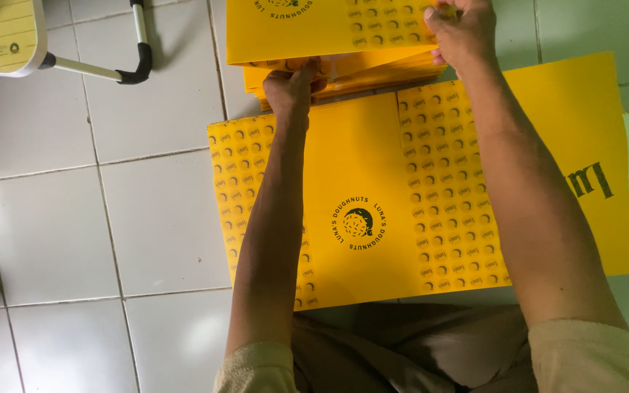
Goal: Folding flat cardboard sheets into boxes by creasing the edges and flaps.
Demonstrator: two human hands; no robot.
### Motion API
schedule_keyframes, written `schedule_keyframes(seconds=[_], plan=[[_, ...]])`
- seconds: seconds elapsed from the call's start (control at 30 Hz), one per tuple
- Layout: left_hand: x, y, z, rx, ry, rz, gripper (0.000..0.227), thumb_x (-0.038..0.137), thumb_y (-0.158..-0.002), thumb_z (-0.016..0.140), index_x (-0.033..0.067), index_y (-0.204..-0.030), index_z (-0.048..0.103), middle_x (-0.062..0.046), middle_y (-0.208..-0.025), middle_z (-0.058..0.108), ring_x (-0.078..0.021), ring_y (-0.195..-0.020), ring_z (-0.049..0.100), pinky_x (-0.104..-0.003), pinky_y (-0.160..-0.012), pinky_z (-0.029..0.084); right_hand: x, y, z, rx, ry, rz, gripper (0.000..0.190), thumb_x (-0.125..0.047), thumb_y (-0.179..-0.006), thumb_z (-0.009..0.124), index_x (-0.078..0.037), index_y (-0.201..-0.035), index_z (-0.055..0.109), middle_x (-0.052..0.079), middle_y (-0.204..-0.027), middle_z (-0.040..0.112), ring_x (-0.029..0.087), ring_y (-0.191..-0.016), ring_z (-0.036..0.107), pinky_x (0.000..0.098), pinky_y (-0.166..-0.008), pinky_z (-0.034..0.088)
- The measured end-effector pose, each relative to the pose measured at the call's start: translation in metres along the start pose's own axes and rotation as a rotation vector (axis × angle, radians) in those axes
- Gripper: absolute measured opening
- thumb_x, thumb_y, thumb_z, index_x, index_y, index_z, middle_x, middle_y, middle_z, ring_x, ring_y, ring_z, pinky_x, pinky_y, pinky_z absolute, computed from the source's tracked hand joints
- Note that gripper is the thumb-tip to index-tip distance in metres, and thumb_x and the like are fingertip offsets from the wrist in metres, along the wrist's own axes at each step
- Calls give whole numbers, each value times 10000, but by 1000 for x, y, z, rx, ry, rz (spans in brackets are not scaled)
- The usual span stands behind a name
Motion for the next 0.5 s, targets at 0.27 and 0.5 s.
schedule_keyframes(seconds=[0.27,0.5], plan=[[-7,-20,-39,652,-1109,633,1684,594,-399,1086,133,-1599,-1,-231,-1548,145,-437,-1393,230,-482,-1033,409,47,-21,28,189,425,-417,217,-160,-988,774,-64,-1182,778,170,-975,680,262,-818,644,373,-689,600],[13,-8,-37,222,-1286,894,1201,471,-561,1077,370,-1527,372,-132,-1266,429,-266,-1052,545,-403,-860,526,59,-25,37,251,535,-469,10,-117,-963,795,-122,-971,791,126,-923,561,204,-725,549,329,-601,538]])
Point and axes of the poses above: each hand's wrist, its own y-axis away from the middle knuckle, its own z-axis out of the palm, x = y × z, the point moved 6 cm from there along -y, towards the middle knuckle
